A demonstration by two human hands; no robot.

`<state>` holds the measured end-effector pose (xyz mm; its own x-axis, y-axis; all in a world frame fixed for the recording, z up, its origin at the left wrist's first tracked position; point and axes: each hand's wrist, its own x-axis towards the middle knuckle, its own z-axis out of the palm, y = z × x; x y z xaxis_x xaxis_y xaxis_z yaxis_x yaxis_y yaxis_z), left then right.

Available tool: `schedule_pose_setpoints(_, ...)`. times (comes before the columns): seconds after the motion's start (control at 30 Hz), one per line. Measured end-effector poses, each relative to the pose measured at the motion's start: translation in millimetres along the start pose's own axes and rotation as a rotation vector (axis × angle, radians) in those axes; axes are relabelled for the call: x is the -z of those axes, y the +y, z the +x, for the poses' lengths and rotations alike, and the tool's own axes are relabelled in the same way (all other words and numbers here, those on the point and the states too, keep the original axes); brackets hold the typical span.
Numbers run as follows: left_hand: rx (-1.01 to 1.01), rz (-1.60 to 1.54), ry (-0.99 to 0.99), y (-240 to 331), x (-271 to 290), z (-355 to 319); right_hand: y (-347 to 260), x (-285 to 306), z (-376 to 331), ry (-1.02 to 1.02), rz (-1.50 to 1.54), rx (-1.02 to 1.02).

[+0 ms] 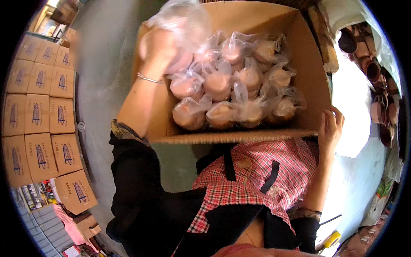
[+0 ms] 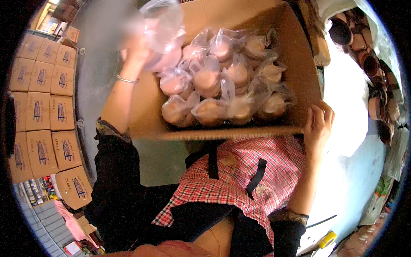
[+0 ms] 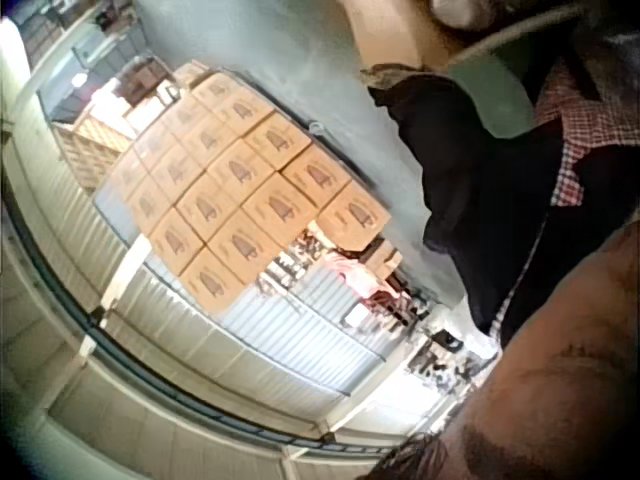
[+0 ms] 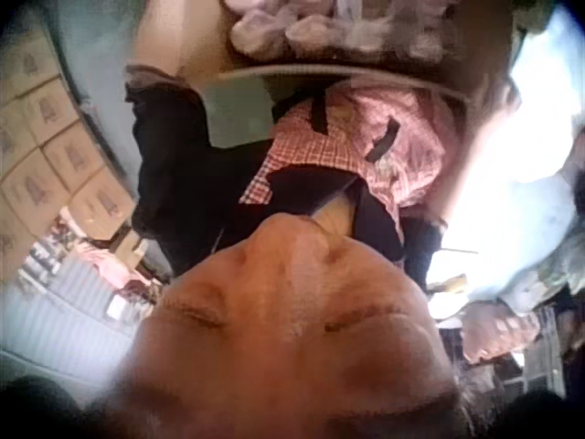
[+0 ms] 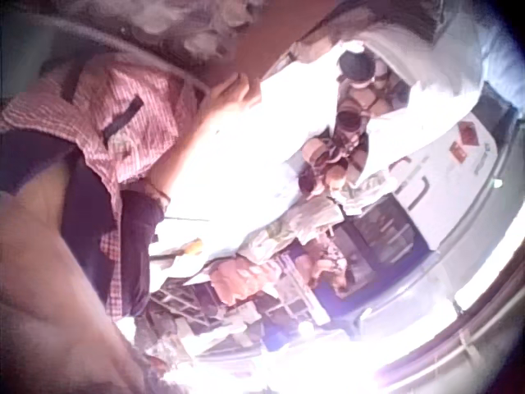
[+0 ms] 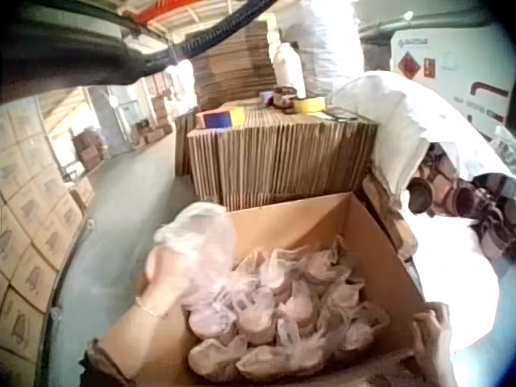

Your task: The person applies a label to a water jug, fits a top section onto the jugs, and places the assembled items into a plastic bag and then into a box.

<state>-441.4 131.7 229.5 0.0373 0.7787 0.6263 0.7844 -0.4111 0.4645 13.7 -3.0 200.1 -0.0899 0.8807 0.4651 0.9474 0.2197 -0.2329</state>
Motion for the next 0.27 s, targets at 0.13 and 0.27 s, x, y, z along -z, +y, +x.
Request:
schedule_pose_setpoints(0.13,-0.066,0.349,-0.235,-54.8,-92.0,17.1,37.4,-12.2,-10.2,-0.052,-0.255,-0.014)
schedule_pose_setpoints(0.27,0.566,0.343,-0.305,-122.7,-82.4,6.9,74.0,-11.3,-30.1,-0.142,0.056,-0.723)
